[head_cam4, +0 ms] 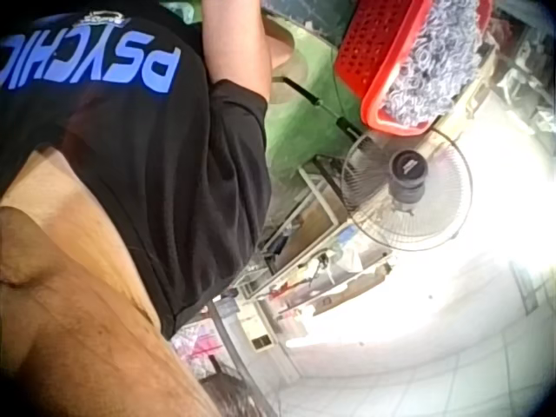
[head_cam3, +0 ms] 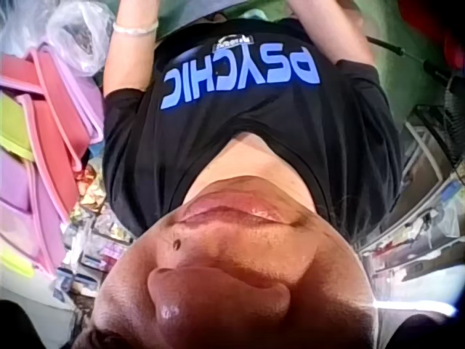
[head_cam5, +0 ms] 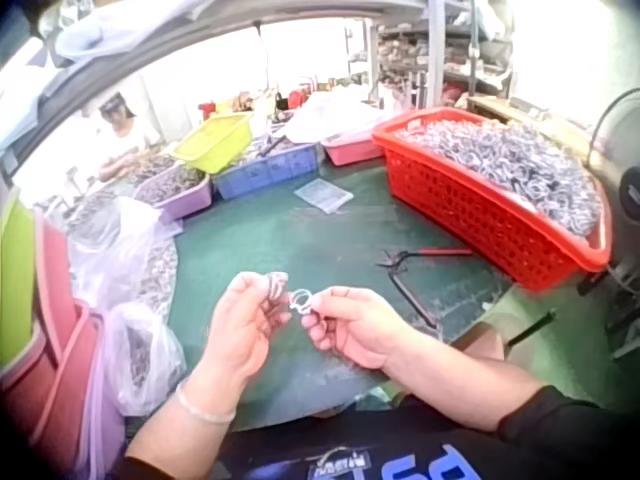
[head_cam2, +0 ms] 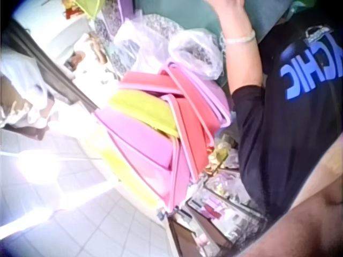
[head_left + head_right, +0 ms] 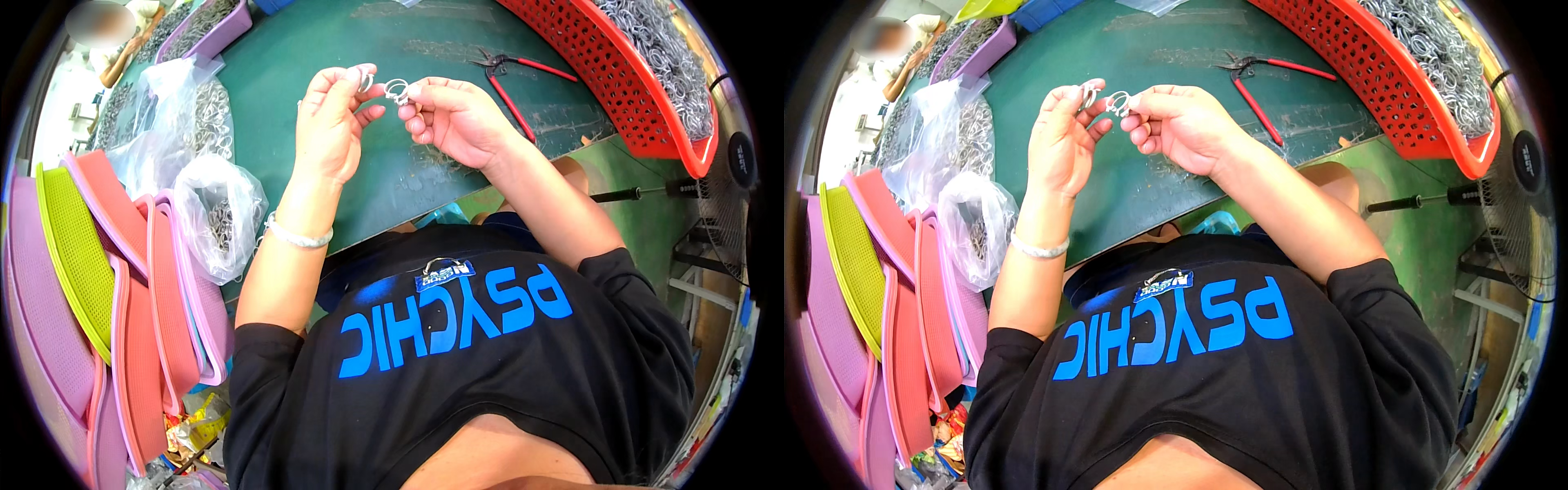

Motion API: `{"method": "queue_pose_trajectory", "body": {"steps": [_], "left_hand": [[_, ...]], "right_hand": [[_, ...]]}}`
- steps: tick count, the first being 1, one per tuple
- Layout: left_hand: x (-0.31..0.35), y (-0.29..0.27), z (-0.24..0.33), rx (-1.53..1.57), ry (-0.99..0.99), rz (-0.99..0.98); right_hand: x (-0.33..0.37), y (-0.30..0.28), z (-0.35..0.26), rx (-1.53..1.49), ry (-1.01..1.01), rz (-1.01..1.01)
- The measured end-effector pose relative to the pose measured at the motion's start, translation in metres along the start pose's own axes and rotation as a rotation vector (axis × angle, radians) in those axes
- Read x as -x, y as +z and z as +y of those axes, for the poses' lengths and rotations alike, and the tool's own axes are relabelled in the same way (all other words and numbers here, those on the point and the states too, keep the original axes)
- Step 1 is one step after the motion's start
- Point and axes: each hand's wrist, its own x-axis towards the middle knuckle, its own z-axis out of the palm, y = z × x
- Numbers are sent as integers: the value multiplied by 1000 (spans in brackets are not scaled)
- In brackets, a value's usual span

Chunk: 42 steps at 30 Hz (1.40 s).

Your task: The person joins small metal links together by hand at a workstation, organizes the assembled chains on the table, and later places a large quantity of loose metal links into plastic bags.

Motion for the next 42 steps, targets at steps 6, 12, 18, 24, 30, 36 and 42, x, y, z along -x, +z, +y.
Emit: {"method": "queue_pose_trajectory", "body": {"steps": [6,12,18,24,30,36,42], "left_hand": [[-13,5,-14,-81,6,-52],[-16,4,-21,-30,-23,4],[-15,-1,-20,44,-101,58],[-12,-5,-21,108,-153,95],[-12,-11,-21,131,-153,69],[-10,-11,-20,146,-154,54],[-8,-11,-20,158,-163,41]], "right_hand": [[-5,4,-1,-32,-10,12],[-12,3,2,23,-24,90],[-18,7,7,264,-92,179],[-20,16,9,474,-166,196],[-21,20,10,468,-193,202],[-20,21,10,486,-188,214],[-18,24,10,503,-197,215]]}}
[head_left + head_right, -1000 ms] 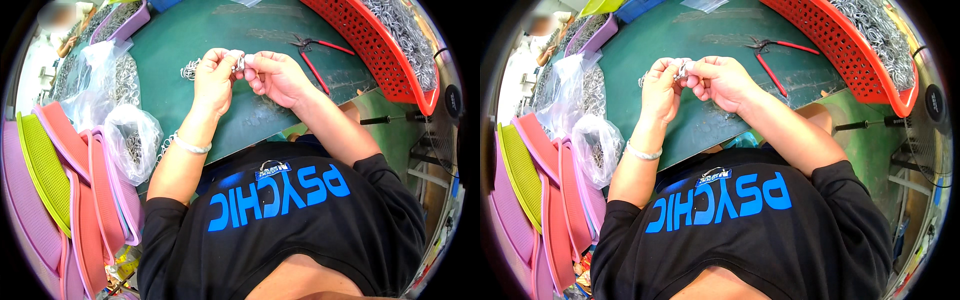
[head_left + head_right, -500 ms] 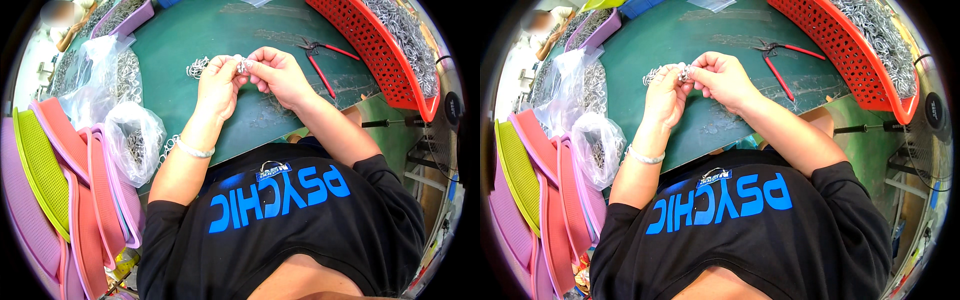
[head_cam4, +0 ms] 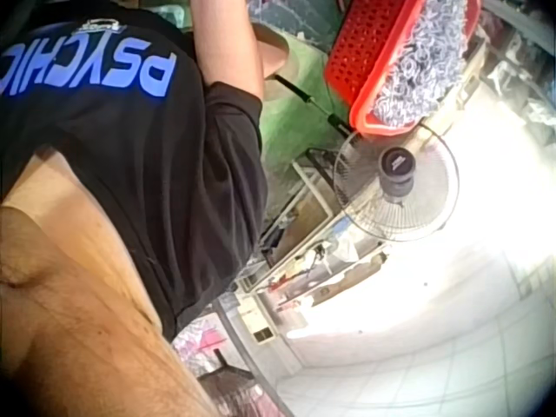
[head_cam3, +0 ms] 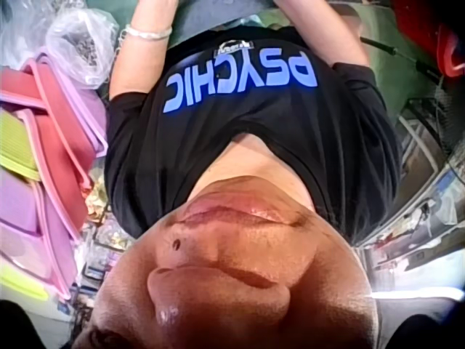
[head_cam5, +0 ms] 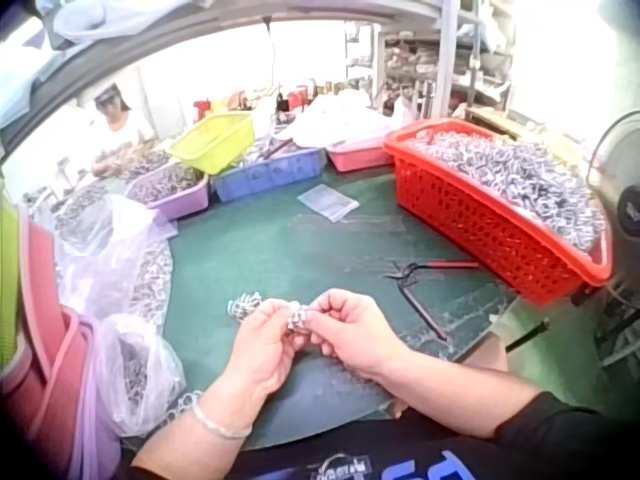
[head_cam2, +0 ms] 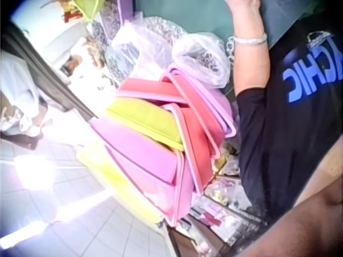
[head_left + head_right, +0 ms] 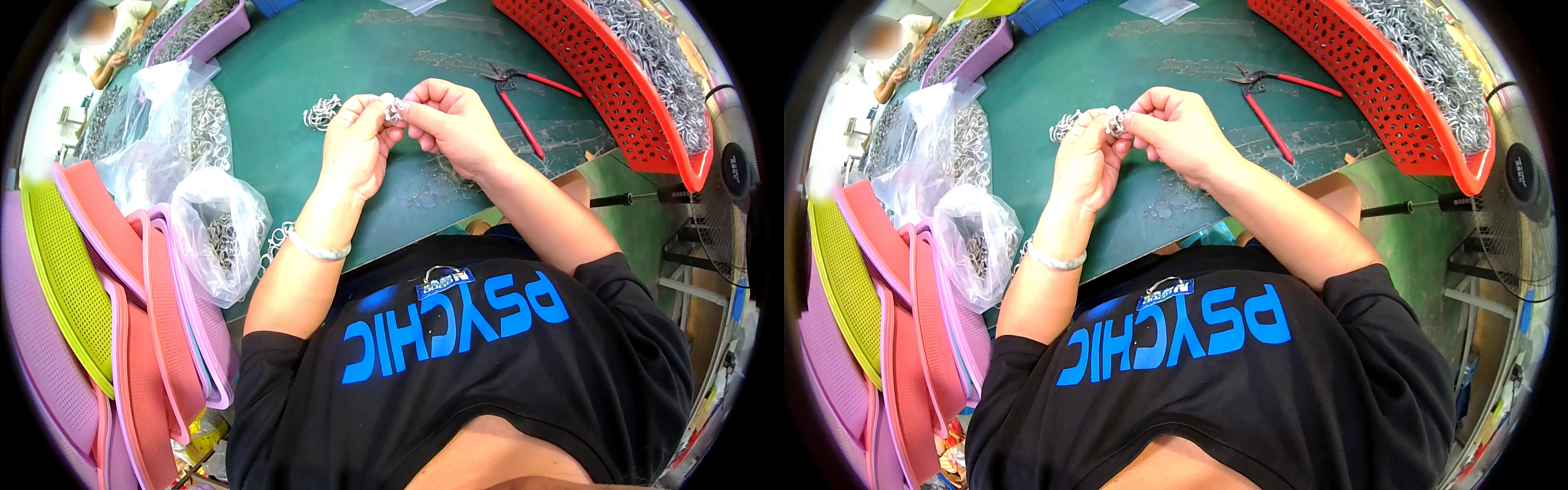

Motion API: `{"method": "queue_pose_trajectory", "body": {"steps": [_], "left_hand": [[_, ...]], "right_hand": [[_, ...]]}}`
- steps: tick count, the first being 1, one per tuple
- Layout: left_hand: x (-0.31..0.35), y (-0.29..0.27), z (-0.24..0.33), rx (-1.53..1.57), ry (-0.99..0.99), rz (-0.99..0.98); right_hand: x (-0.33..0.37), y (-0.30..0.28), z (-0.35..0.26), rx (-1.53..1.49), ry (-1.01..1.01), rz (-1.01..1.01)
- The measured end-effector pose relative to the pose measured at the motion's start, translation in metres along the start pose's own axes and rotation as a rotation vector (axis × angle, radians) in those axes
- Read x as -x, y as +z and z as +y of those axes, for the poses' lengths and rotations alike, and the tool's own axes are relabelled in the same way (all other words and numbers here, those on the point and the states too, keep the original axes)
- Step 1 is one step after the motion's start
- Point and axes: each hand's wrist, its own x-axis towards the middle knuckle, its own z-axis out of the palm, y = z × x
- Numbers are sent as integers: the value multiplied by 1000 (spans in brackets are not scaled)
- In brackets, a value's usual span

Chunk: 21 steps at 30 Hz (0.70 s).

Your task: The person joins small metal links together by hand at a workstation, organizes the assembled chains on the table, and later places a large quantity of loose metal links into plastic bags.

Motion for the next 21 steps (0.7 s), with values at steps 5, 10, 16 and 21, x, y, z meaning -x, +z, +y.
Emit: {"method": "queue_pose_trajectory", "body": {"steps": [5,10,16,21], "left_hand": [[2,2,-1,-39,-7,6],[12,-5,-1,-116,-31,49],[0,-1,3,-20,-50,-33],[8,0,6,42,-141,-109]], "right_hand": [[4,1,-2,3,-5,26],[10,-20,-16,155,-174,36],[11,-101,-148,1278,-909,607],[23,-180,-209,1966,-392,1204]]}}
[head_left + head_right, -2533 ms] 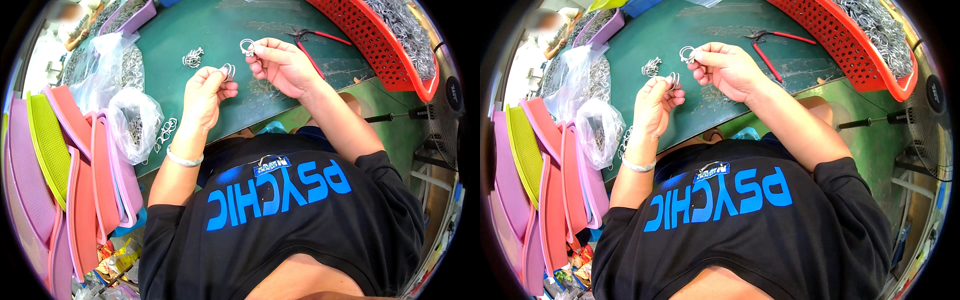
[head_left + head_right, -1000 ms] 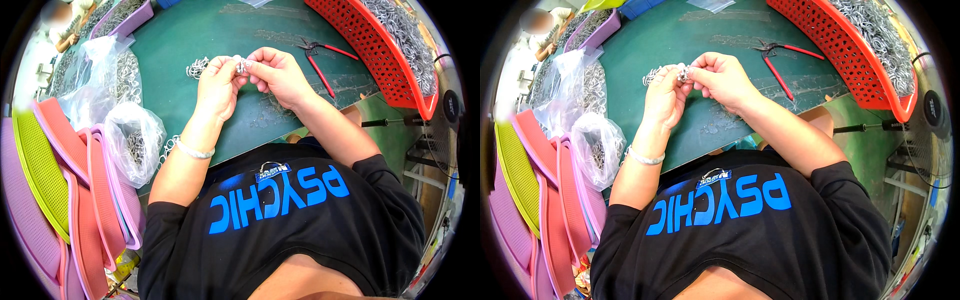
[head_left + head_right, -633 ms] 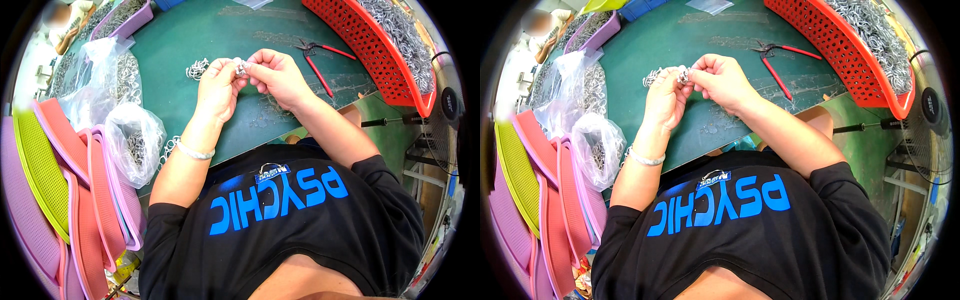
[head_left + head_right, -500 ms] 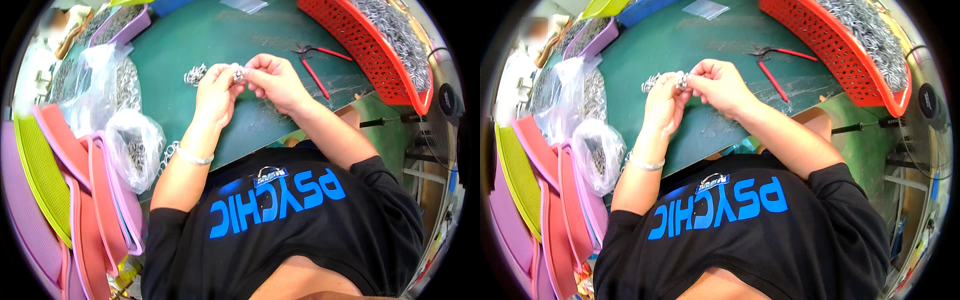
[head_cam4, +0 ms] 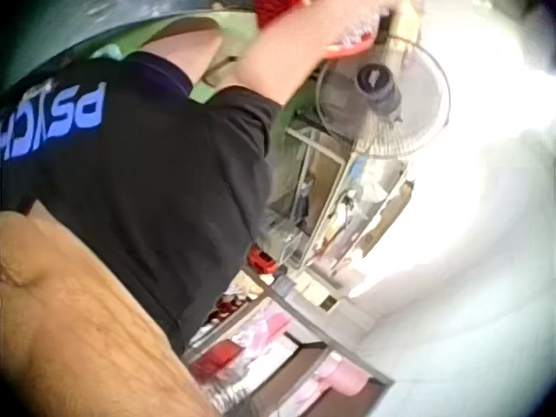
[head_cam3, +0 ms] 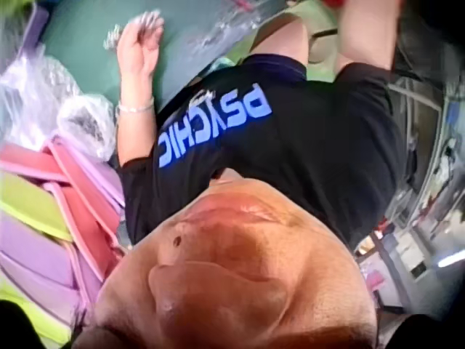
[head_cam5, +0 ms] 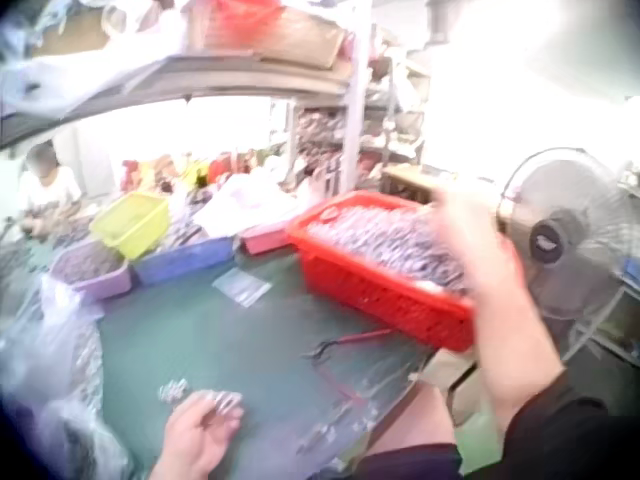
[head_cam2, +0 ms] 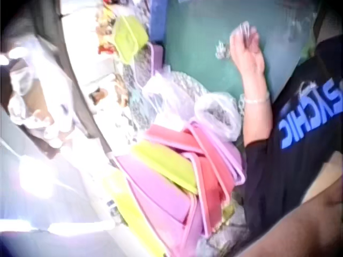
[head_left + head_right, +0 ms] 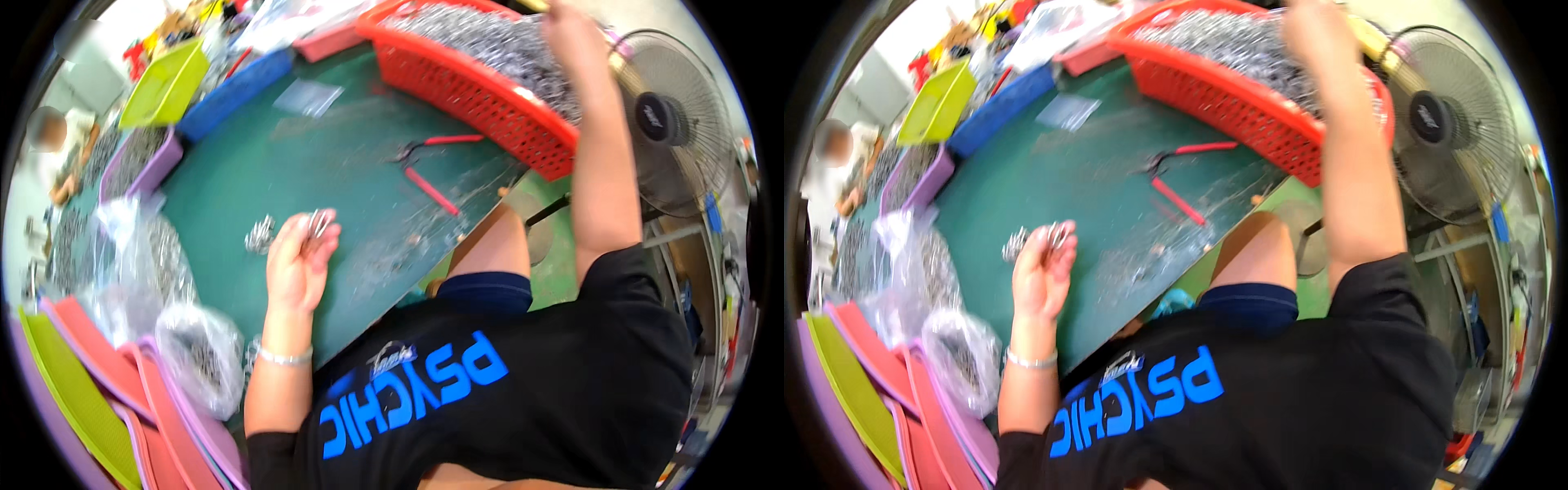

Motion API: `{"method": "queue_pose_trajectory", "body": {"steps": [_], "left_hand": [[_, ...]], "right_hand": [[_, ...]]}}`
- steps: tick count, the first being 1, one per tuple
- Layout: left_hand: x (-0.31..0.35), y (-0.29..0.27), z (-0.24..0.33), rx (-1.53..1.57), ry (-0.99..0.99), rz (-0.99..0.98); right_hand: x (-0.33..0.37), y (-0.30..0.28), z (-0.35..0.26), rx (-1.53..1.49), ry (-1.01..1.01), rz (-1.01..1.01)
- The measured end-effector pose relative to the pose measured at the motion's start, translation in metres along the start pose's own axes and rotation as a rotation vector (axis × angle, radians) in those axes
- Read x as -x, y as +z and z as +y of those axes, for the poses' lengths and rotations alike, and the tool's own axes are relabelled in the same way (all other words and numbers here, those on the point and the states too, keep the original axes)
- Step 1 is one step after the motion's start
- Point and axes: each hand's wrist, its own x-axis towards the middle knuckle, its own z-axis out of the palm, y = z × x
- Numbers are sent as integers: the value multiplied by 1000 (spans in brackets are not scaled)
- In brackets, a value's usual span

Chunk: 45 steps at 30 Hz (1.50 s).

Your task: The person joins small metal links together by hand at a workstation, organizes the assembled chains on the table, and later places a large quantity of loose metal links into plastic bags.

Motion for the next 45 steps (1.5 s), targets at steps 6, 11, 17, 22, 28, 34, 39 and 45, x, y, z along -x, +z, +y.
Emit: {"method": "queue_pose_trajectory", "body": {"steps": [6,11,17,22,28,34,39,45], "left_hand": [[-5,-4,-1,221,36,-164],[-1,-6,0,206,86,-185],[-4,-2,0,202,94,-250],[-5,-6,-3,139,159,-255],[-3,0,-4,26,235,-225],[-3,-2,-5,-23,234,-173],[-2,0,-6,-35,216,-170],[-3,-2,-5,-31,183,-154]], "right_hand": [[-4,6,7,9,-19,-108],[63,3,-77,-800,-334,-294],[151,-2,-157,-1548,-261,-1029],[171,-2,-181,-1738,-28,-1086],[173,-2,-185,-1851,185,-1231],[176,4,-187,-2004,256,-1192],[180,8,-189,-2004,87,-899],[179,9,-186,-1862,-126,-703]]}}
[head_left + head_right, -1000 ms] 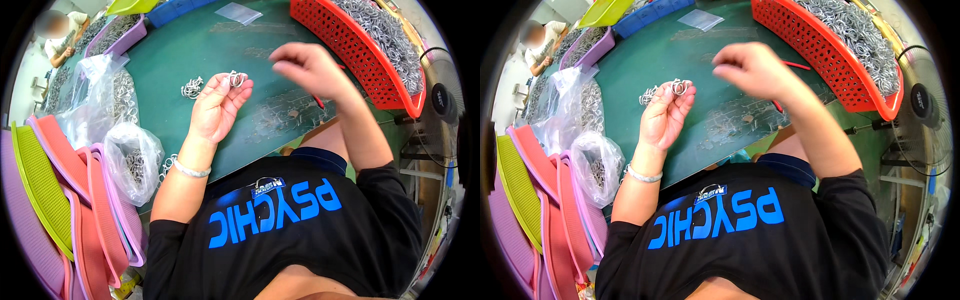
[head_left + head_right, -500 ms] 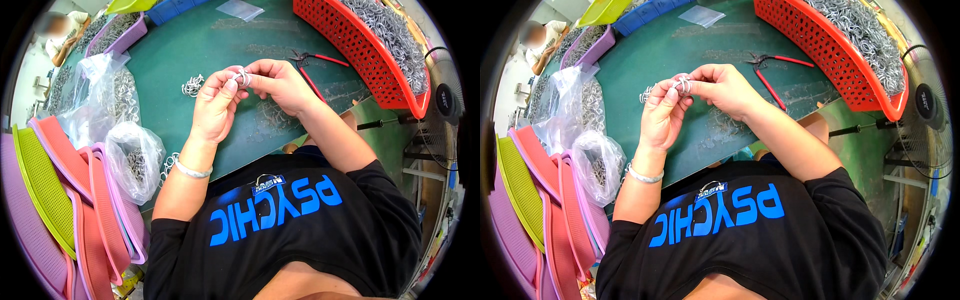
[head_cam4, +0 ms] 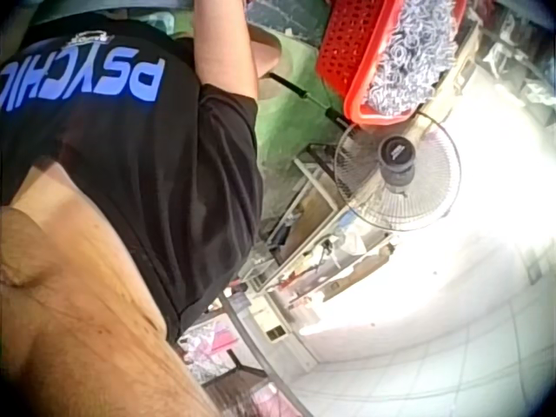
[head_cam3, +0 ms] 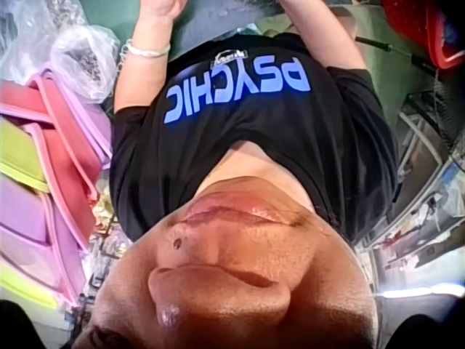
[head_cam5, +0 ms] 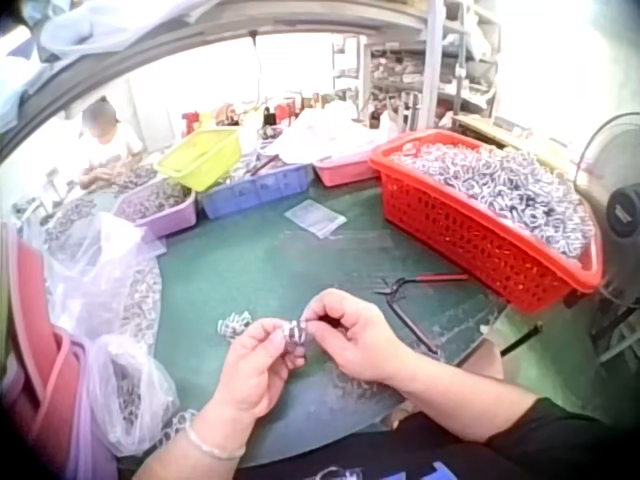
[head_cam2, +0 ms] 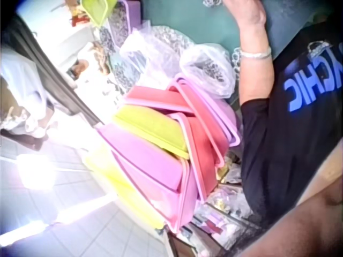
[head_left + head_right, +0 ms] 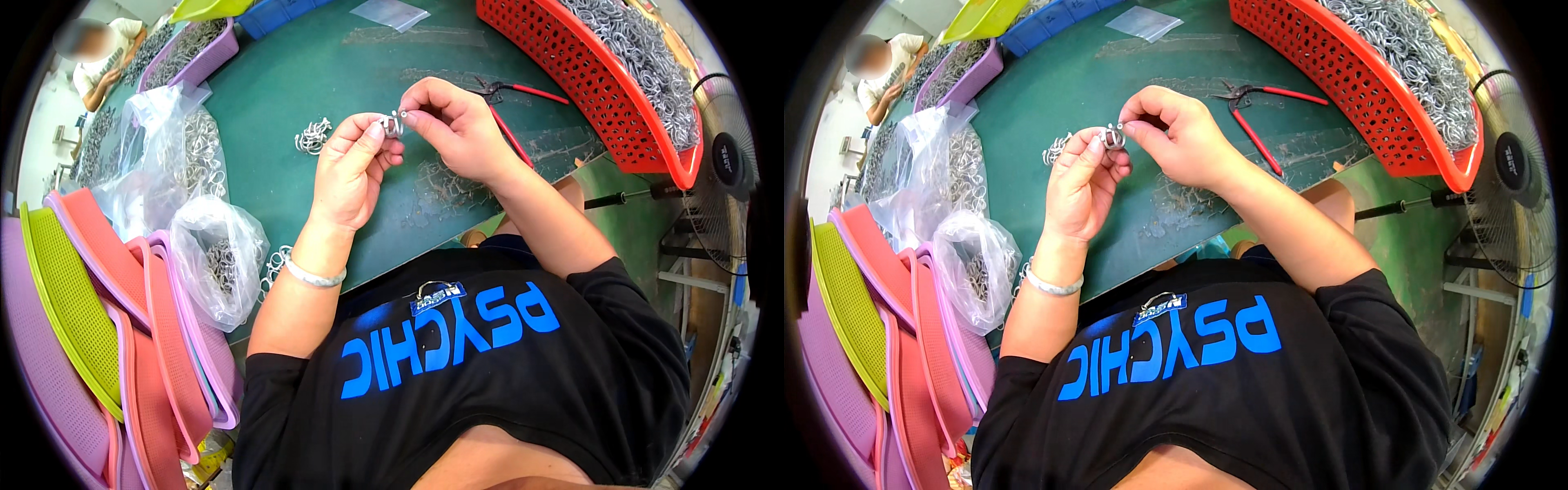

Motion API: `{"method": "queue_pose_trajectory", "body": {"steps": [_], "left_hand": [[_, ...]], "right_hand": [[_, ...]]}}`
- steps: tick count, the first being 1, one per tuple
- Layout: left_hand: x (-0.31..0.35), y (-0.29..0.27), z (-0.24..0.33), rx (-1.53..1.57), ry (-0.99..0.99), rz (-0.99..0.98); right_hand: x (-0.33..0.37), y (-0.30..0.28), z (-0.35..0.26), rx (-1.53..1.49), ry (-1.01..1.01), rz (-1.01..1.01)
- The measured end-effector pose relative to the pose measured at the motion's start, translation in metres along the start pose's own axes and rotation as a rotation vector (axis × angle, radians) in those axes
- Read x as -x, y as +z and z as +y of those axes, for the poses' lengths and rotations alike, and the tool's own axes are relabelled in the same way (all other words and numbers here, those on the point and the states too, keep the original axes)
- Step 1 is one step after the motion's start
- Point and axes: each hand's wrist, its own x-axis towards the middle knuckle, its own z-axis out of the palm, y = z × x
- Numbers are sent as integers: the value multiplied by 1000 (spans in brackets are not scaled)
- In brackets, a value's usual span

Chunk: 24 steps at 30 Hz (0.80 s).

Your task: The person joins small metal links together by hand at a workstation, organizes the assembled chains on the table, and later places a large quantity of loose metal links into plastic bags.

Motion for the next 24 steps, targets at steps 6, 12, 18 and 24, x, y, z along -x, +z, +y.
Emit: {"method": "queue_pose_trajectory", "body": {"steps": [6,12,18,24], "left_hand": [[0,1,1,-14,-3,10],[0,2,2,-23,-15,33],[1,1,5,-67,-54,44],[0,2,6,-65,-87,57]], "right_hand": [[-2,-1,-3,172,-186,-3],[-2,-2,-1,243,-238,-12],[-4,-4,-7,313,-233,-47],[-4,-6,-4,210,-105,-101]]}}
